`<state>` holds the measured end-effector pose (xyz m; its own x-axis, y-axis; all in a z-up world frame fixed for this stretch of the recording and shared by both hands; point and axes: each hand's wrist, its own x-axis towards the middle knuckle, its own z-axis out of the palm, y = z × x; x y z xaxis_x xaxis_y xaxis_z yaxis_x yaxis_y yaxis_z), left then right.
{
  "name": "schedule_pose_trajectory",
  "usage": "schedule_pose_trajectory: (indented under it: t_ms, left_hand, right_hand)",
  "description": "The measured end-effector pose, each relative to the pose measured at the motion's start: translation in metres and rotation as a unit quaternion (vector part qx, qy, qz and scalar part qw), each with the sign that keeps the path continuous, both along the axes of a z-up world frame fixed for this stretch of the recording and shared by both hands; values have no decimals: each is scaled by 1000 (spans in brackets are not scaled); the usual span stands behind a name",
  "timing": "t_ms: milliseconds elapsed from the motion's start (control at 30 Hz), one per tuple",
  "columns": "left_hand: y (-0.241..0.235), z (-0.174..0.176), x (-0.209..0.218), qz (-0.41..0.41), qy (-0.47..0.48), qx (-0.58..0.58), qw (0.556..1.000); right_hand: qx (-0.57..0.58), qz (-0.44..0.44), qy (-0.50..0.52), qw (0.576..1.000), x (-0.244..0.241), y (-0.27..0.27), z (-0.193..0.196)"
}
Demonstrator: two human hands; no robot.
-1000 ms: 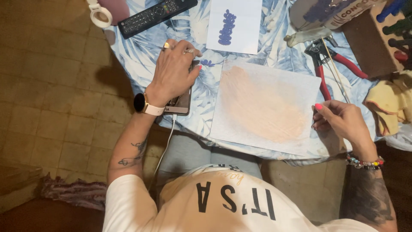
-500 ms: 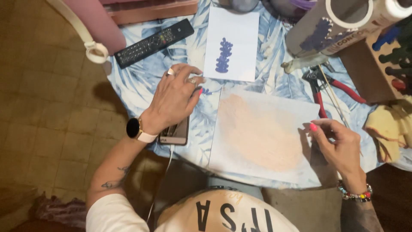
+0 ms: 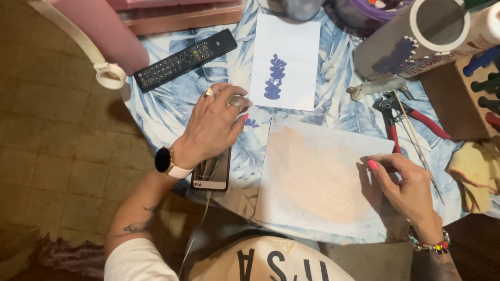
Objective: Perform various crafting tasks including cutting with pliers, wiping a surface, and applying material with a brush
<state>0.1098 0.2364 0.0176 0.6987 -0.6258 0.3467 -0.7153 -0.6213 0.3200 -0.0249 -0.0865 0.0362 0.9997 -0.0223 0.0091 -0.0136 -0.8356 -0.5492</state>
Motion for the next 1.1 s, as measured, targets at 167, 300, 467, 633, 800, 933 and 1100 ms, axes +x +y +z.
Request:
schedule_pose_trajectory:
  t_ms: [167, 300, 467, 633, 800, 933, 1100]
  left_hand:
    - [4, -1, -2, 9, -2, -6, 1000]
    - [6, -5, -7, 16, -2, 5, 1000]
    - [8, -9, -14, 40, -5, 49, 998]
    - [6, -12, -18, 60, 3, 54, 997]
    - [2, -15, -20, 80, -40, 77, 993]
    - [0, -9, -17, 80, -7, 92, 992]
    - [-11, -2, 16, 57, 12, 76, 995]
  right_hand:
    - [-15, 19, -12, 1000, -1, 0, 0]
    - [-21, 22, -26, 999, -5, 1, 0]
    - [-19, 31, -34, 999, -10, 4, 3]
    - [-17, 34, -30, 999, -12, 8, 6]
    - [-16, 33, -28, 999, -14, 9, 9]
    - [-44, 46, -31, 997, -15, 8, 11]
    - [-32, 46, -21, 998, -10, 11, 14]
